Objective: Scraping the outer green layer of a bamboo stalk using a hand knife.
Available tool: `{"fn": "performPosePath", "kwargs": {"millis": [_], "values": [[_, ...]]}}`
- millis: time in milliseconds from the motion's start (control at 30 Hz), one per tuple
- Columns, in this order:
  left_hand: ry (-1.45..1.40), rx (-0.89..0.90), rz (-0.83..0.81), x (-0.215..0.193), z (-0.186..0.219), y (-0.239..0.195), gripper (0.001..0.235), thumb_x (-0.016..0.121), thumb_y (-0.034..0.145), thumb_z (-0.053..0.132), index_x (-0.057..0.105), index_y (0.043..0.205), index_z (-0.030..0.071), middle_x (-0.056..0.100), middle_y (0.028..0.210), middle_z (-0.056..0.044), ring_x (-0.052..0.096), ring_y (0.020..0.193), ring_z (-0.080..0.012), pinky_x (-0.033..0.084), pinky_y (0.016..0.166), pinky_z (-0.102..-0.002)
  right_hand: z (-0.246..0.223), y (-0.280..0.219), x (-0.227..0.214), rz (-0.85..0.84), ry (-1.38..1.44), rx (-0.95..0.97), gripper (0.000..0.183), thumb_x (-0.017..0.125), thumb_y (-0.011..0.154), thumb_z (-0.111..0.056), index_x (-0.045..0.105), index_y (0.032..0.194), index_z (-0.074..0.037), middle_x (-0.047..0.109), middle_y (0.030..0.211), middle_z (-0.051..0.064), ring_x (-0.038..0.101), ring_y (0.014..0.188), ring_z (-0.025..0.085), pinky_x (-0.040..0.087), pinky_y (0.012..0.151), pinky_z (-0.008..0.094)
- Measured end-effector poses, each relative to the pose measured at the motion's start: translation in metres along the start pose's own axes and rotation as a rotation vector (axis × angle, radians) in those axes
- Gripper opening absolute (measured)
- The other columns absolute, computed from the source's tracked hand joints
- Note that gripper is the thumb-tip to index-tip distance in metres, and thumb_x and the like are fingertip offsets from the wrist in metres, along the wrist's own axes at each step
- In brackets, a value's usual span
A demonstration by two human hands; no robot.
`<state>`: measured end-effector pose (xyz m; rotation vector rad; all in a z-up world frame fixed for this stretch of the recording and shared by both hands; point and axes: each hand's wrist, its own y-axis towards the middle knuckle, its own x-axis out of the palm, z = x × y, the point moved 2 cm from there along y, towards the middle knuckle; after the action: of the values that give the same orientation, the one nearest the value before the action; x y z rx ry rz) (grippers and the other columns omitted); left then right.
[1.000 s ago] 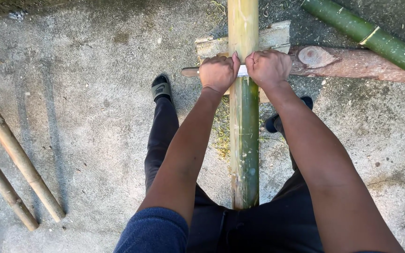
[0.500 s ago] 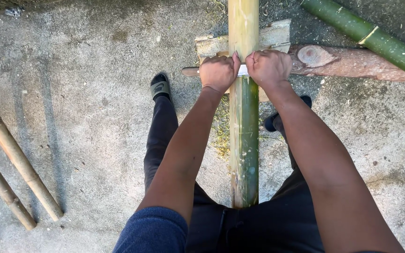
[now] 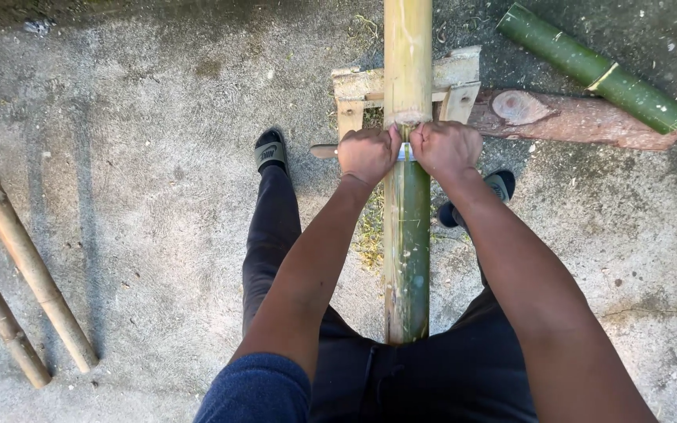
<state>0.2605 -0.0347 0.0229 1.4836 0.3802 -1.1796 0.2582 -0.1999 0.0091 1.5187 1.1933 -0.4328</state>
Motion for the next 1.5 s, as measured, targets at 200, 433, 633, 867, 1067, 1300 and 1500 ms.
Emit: {"fn": "performPosePath", "kwargs": {"millis": [200,433,633,867,1067,1300,1500], "values": [[0.046,0.023,-0.038,-0.004,0.004,-0.005,0.047,0.062,0.097,0.024,0.059,0.05,0.017,0.059,0.05,-0.001,0.057,0.044,-0.0212,0.046,0.048,-0.04,-0.005,-0.004,-0.009,-0.049,0.031,0.017,0.038,0.068,0.094,-0.023,0.065,0.057,-0.014,0.064,0.057,0.006,0.061,0.047,0.022,0.048,0.047,0.037],[-0.033,0.01,0.003,-0.014,0.011,-0.014,0.045,0.062,0.097,0.022,0.059,0.053,0.016,0.059,0.051,-0.002,0.058,0.045,-0.0217,0.047,0.049,-0.04,-0.009,-0.019,-0.013,0.007,0.019,0.004,0.034,0.067,0.09,-0.021,0.064,0.057,-0.015,0.064,0.059,0.006,0.062,0.049,0.022,0.047,0.047,0.037],[-0.022,0.001,-0.008,-0.02,0.017,-0.026,0.045,0.064,0.095,0.02,0.059,0.051,0.017,0.058,0.049,-0.002,0.058,0.044,-0.022,0.046,0.049,-0.04,-0.015,-0.028,-0.022,-0.014,0.024,0.021,0.037,0.066,0.091,-0.019,0.063,0.055,-0.014,0.064,0.057,0.007,0.061,0.047,0.023,0.047,0.046,0.038],[-0.034,0.028,-0.01,-0.037,0.032,-0.049,0.045,0.064,0.095,0.02,0.057,0.051,0.015,0.058,0.05,-0.003,0.056,0.044,-0.0224,0.045,0.049,-0.04,-0.027,-0.057,-0.034,0.003,0.041,0.013,0.037,0.065,0.092,-0.019,0.062,0.055,-0.013,0.063,0.057,0.008,0.063,0.05,0.024,0.05,0.051,0.038],[-0.054,-0.004,-0.051,-0.05,0.046,-0.075,0.047,0.063,0.097,0.02,0.057,0.051,0.015,0.056,0.048,-0.002,0.054,0.041,-0.0214,0.045,0.049,-0.04,-0.038,-0.082,-0.049,0.002,0.032,0.009,0.04,0.064,0.092,-0.017,0.062,0.053,-0.013,0.063,0.055,0.009,0.062,0.047,0.024,0.051,0.051,0.039],[-0.053,0.001,-0.065,-0.066,0.061,-0.101,0.046,0.062,0.097,0.021,0.058,0.051,0.015,0.056,0.048,-0.002,0.054,0.042,-0.0217,0.045,0.049,-0.039,-0.052,-0.112,-0.066,0.035,-0.009,-0.022,0.04,0.064,0.092,-0.015,0.059,0.052,-0.012,0.063,0.055,0.007,0.063,0.049,0.022,0.051,0.05,0.036],[-0.063,-0.011,-0.012,-0.083,0.074,-0.114,0.044,0.063,0.096,0.02,0.058,0.053,0.015,0.059,0.053,-0.002,0.057,0.046,-0.0226,0.046,0.052,-0.04,-0.063,-0.128,-0.083,0.089,-0.035,-0.052,0.038,0.066,0.089,-0.014,0.057,0.051,-0.013,0.061,0.054,0.006,0.063,0.05,0.022,0.05,0.05,0.037]]}}
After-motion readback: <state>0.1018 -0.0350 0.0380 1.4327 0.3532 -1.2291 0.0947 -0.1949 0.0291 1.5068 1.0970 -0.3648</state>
